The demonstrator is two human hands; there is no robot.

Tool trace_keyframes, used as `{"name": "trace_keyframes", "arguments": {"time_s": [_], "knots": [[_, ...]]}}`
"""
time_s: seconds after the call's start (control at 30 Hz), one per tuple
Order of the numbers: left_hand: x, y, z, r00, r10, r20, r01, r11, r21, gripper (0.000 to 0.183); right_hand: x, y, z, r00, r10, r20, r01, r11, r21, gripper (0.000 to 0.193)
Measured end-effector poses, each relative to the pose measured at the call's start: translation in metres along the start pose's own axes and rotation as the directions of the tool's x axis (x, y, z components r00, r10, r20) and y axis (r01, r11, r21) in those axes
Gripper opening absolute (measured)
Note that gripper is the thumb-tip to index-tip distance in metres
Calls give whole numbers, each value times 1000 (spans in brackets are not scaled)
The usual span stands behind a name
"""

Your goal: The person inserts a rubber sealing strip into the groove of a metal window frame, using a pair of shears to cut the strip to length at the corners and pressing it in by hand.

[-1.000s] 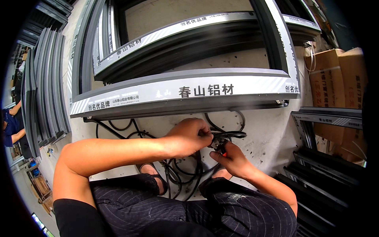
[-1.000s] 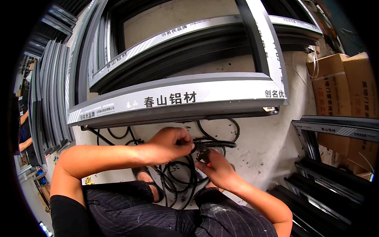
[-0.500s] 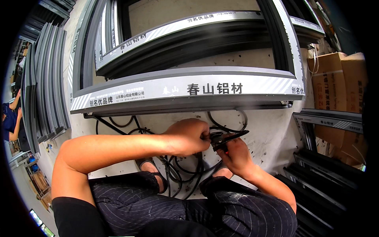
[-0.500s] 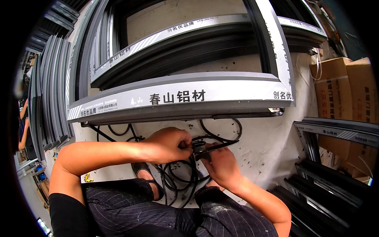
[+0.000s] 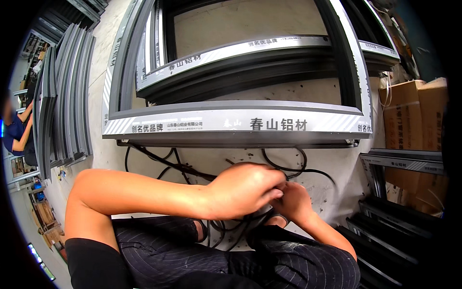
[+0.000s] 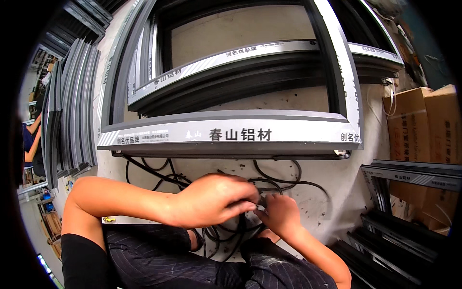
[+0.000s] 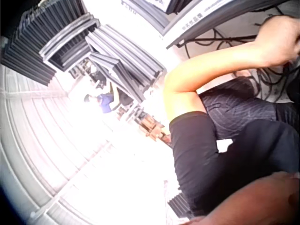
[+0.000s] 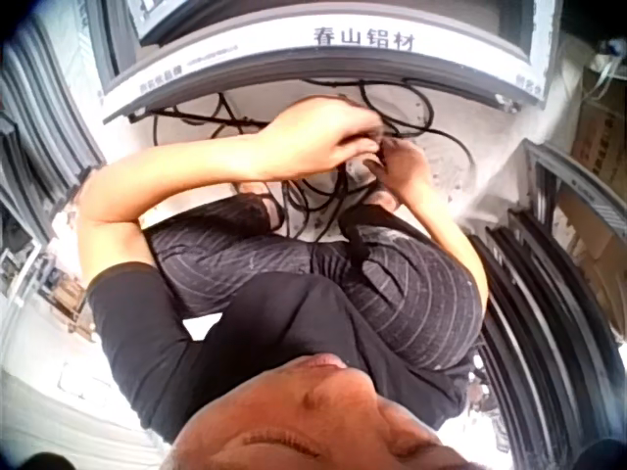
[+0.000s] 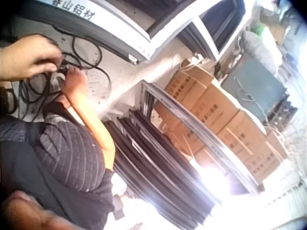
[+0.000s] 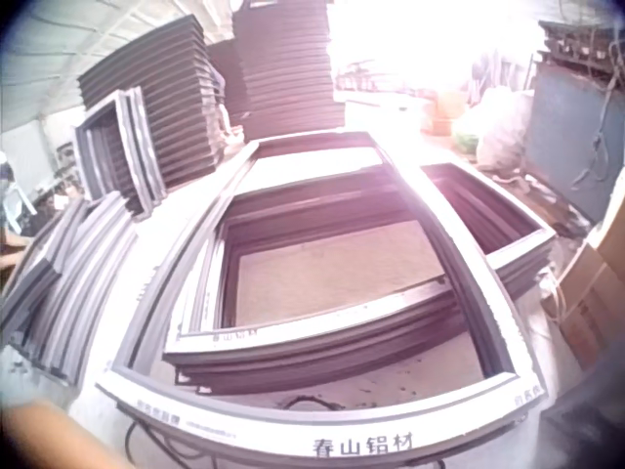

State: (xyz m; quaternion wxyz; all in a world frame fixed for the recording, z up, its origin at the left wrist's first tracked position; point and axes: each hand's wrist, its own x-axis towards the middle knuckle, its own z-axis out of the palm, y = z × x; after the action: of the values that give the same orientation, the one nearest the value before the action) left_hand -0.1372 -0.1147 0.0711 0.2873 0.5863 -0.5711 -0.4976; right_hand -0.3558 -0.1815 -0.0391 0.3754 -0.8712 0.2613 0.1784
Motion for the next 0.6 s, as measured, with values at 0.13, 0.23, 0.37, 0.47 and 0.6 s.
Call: {"name": "trace_keyframes", "arguments": {"time_s": [0.13, 0.23, 0.37, 0.47, 0.6], "knots": [[-1, 4, 10, 956, 215, -199, -170, 960, 221, 11, -2, -38, -43, 998, -60, 26, 39, 860, 509, 41], [-4, 13, 9, 911, 324, -255, -221, 906, 362, 19, 5, -56, -43, 991, -103, -85, 131, 597, 792, 37], [-17, 16, -7, 864, 405, -299, -305, 893, 330, 19, 19, -70, -41, 987, 39, -158, 127, 425, 896, 21], [-53, 25, -43, 880, 357, -312, -243, 905, 350, 16, 21, -89, -65, 961, 20, -277, 262, 267, 927, 16], [-148, -7, -84, 942, -256, -219, 284, 953, 107, 26, 28, -105, -88, 921, 91, -379, 307, 430, 849, 14]]}}
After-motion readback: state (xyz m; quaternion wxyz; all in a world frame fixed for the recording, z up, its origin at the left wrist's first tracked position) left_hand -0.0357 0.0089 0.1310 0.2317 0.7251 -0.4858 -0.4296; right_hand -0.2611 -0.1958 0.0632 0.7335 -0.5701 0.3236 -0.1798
